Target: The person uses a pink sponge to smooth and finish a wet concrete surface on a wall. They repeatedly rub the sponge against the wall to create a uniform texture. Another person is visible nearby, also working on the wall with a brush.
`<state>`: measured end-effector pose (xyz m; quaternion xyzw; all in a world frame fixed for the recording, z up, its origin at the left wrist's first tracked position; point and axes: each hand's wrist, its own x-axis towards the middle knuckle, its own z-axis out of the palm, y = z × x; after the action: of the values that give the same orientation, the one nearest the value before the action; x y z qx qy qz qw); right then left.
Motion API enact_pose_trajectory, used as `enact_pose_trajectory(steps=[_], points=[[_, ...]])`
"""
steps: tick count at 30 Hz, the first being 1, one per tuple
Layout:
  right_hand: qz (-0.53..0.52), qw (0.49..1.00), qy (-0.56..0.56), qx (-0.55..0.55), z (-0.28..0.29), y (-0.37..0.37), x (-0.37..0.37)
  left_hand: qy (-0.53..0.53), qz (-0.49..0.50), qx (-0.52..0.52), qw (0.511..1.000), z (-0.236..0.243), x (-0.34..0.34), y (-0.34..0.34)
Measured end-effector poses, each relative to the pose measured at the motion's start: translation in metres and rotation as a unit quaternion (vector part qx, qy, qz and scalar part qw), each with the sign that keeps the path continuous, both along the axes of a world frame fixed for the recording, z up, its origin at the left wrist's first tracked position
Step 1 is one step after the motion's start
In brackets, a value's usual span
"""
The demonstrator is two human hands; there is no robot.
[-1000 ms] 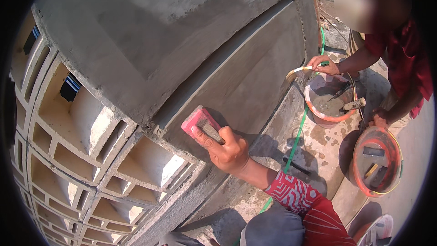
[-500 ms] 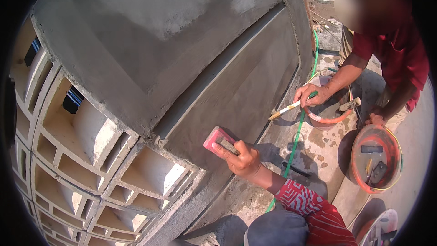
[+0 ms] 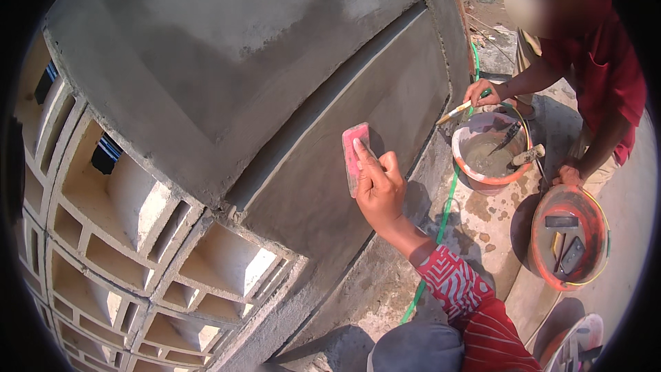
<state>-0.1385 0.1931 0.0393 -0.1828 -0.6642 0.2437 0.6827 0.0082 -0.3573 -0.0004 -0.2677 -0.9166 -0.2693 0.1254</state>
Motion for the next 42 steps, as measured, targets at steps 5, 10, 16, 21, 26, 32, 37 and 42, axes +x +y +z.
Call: enact_pose_trajectory(steps=[5, 10, 16, 21, 26, 32, 37, 42], points=[[0.107, 0.983, -0.051, 0.137, 0.021, -0.077, 0.009, 0.041, -0.012, -0.119, 0.992, 0.024, -0.001, 0.007], [0.021, 0.998, -0.040, 0.041, -0.012, -0.031, 0.012, -0.019, 0.045, 0.060, 0.997, -0.009, 0.003, 0.003], [0.104, 0.985, -0.055, 0.128, 0.024, -0.088, 0.012, 0.041, 0.003, -0.107, 0.993, 0.018, -0.002, 0.007], [0.032, 0.994, -0.067, 0.075, -0.023, -0.043, 0.017, -0.008, 0.017, 0.005, 1.000, 0.006, -0.001, 0.011], [0.078, 0.988, -0.053, 0.123, 0.024, -0.083, 0.009, -0.015, -0.003, -0.057, 0.998, 0.019, 0.004, 0.012], [0.015, 0.995, -0.084, 0.054, -0.029, -0.046, 0.018, -0.091, 0.007, 0.109, 0.990, -0.003, 0.005, 0.001], [0.081, 0.978, -0.062, 0.182, 0.040, -0.090, 0.015, -0.106, 0.009, 0.065, 0.992, -0.008, 0.005, -0.010], [0.047, 0.986, -0.074, 0.138, -0.016, -0.067, 0.019, -0.056, -0.023, 0.035, 0.998, 0.003, -0.002, -0.006]])
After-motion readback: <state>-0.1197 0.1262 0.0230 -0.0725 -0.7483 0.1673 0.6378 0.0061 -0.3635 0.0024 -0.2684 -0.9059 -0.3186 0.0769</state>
